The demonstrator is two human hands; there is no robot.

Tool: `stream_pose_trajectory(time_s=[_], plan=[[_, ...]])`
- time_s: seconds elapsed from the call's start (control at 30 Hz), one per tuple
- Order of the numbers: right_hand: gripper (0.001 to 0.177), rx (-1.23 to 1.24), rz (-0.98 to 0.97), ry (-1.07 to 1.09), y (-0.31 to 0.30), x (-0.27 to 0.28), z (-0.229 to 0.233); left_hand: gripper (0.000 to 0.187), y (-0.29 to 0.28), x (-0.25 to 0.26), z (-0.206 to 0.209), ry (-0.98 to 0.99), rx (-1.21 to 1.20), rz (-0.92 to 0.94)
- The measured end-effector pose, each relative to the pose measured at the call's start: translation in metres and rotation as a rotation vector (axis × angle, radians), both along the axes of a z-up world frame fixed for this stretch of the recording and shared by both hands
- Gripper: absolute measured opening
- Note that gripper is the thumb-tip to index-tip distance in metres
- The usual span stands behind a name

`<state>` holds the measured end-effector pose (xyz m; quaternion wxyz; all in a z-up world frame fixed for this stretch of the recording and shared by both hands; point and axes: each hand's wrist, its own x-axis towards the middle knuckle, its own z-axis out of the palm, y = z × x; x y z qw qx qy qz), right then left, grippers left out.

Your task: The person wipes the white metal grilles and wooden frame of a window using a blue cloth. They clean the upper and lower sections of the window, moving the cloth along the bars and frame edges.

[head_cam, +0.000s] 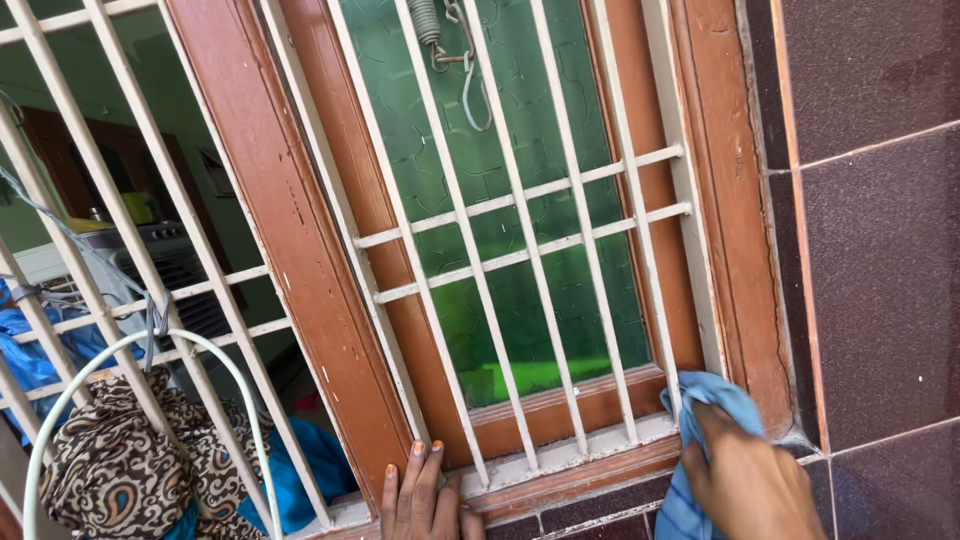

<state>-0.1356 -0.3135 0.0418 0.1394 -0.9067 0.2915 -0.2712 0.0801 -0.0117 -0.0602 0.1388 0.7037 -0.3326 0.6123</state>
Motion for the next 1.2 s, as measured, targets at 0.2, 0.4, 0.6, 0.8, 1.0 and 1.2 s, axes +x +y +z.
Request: stream_pose_trajectory(time_s=[0.2, 0.4, 0.6, 0.8, 1.0, 1.2], plan=[[0.051, 0.4, 0.215, -1.03, 0.022, -0.024, 0.055, 0.03, -0.002, 0.005, 0.014, -0.193, 0.0, -0.041], [0.073, -0.298, 0.182, -0.767, 0.0, 0.046, 0.066, 0.023, -0.007, 0.005, 0.006, -0.158, -0.022, -0.045], [0.06, -0.193, 0.052, -0.549, -0.008, 0.05, -0.028, 0.03, 0.003, -0.016, 0.009, 0.014, 0.033, -0.034], [0.039, 0.046, 0.154, -0.291, -0.006, 0.04, 0.014, 0.03, 0.001, -0.044, 0.032, 0.042, 0.05, -0.06], [0.032, -0.216, 0.351, -0.724, -0.018, 0.054, 0.104, 0.025, 0.004, -0.047, 0.028, 0.129, 0.083, -0.038], [0.042, 0.173, 0.231, -0.462, -0.014, 0.051, 0.088, 0.026, 0.005, -0.031, 0.02, 0.147, 0.11, -0.02]])
